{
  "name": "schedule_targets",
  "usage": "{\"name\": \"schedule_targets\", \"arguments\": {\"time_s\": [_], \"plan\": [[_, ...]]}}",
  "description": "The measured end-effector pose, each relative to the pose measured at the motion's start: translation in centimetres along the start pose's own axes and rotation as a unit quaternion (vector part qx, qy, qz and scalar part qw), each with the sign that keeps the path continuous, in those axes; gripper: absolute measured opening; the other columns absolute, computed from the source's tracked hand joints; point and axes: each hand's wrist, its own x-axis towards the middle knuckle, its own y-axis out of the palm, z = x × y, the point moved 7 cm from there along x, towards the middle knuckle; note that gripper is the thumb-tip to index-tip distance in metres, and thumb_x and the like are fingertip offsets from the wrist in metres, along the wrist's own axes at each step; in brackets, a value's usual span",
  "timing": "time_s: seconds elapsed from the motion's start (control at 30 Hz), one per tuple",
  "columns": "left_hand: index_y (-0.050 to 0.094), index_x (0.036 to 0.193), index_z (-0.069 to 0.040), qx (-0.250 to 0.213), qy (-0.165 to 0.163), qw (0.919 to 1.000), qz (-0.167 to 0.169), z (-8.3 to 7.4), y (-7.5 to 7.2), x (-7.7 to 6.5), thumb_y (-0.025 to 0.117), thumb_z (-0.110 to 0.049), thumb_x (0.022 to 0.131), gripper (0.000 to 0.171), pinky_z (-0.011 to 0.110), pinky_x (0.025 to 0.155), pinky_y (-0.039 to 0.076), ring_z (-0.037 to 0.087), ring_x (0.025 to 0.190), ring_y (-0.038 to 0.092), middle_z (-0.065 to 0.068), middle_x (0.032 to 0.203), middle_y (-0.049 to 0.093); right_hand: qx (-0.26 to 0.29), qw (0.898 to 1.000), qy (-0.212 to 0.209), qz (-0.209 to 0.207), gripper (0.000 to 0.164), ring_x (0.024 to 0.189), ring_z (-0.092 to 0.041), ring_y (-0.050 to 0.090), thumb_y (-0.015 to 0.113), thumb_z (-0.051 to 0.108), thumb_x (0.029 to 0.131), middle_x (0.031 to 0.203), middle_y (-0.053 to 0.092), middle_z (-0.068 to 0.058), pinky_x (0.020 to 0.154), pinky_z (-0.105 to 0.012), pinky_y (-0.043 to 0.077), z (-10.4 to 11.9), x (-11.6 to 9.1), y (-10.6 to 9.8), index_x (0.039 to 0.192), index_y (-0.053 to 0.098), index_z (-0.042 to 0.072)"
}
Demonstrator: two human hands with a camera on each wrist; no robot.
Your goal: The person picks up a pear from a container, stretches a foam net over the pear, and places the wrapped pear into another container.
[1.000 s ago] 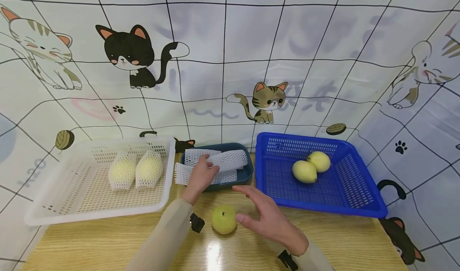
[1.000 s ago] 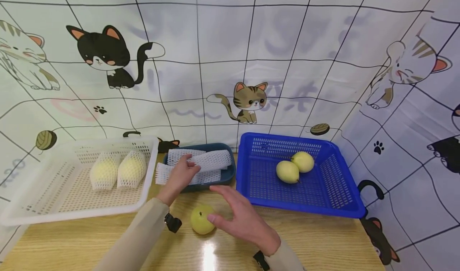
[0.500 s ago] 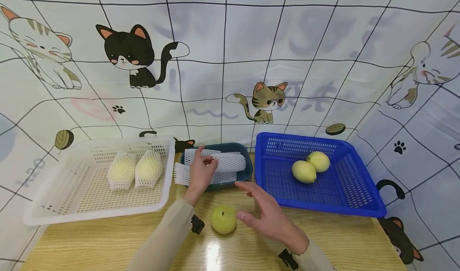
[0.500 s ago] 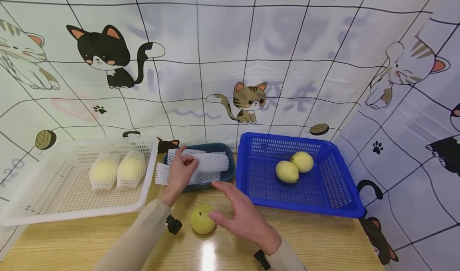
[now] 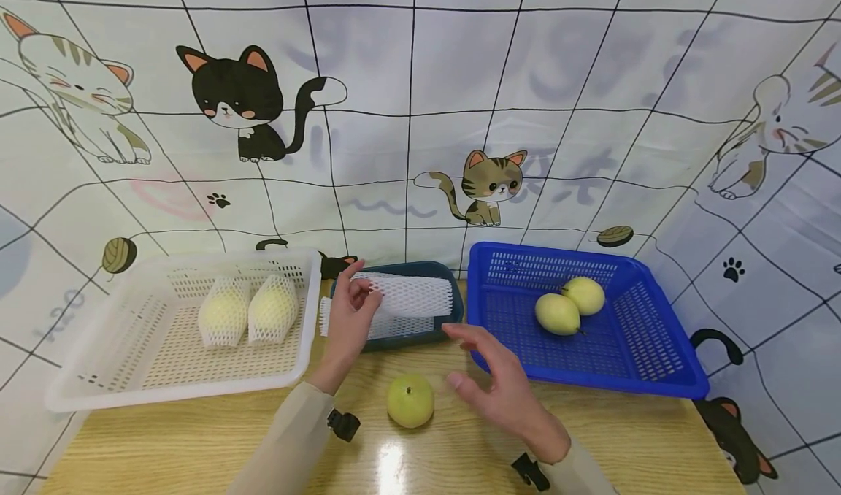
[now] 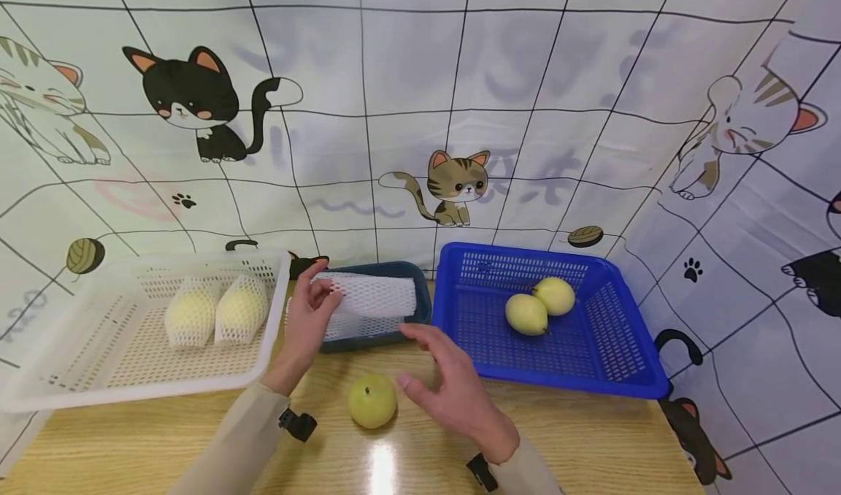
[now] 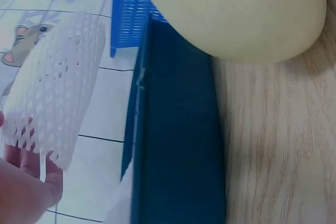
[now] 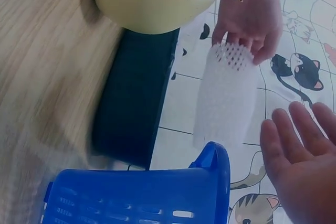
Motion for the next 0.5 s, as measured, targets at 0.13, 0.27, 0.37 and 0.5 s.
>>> {"name": "schedule_targets", "arguments": {"time_s": [0.13,0.27,0.37,0.5], "plan": [[0.046,0.152,-0.011,-0.033,0.003,0.9989,0.033,-0.8,-0.3,-0.7,0.058,0.003,0.100,0.055,0.023,0.085,0.051,0.014,0.095,0.062,0.007,0.103,0.059,-0.003,0.998,-0.036,-0.045,0.051,0.120,-0.020,0.061,0.067,0.007,0.090,0.137,0.064,-0.009,0.099,-0.032,0.051,0.5,0.2,-0.9,0.140,0.060,0.007],[0.048,0.149,-0.008,-0.059,-0.006,0.9959,0.068,-1.5,-0.5,-1.3,0.056,0.005,0.099,0.052,0.024,0.085,0.050,0.013,0.095,0.061,0.003,0.103,0.059,-0.006,0.993,-0.067,-0.100,0.041,0.118,-0.020,0.063,0.064,0.000,0.092,0.128,0.067,-0.013,0.097,-0.029,0.052,1.3,0.4,-2.0,0.134,0.063,0.002],[0.047,0.149,-0.005,-0.087,-0.012,0.9915,0.095,-1.9,-0.5,-1.7,0.055,0.004,0.098,0.052,0.024,0.082,0.049,0.012,0.092,0.059,0.002,0.102,0.060,0.006,0.989,-0.066,-0.129,0.033,0.118,-0.019,0.063,0.056,-0.006,0.098,0.124,0.068,-0.016,0.097,-0.026,0.051,1.6,0.6,-2.7,0.130,0.065,-0.002],[0.044,0.149,-0.003,-0.131,-0.016,0.9819,0.136,-2.2,-0.4,-2.1,0.053,0.004,0.099,0.052,0.022,0.081,0.049,0.011,0.091,0.056,0.002,0.104,0.058,0.034,0.989,-0.020,-0.141,0.034,0.117,-0.017,0.062,0.043,-0.012,0.103,0.124,0.068,-0.014,0.097,-0.026,0.051,1.4,0.8,-3.5,0.127,0.065,-0.004]]}}
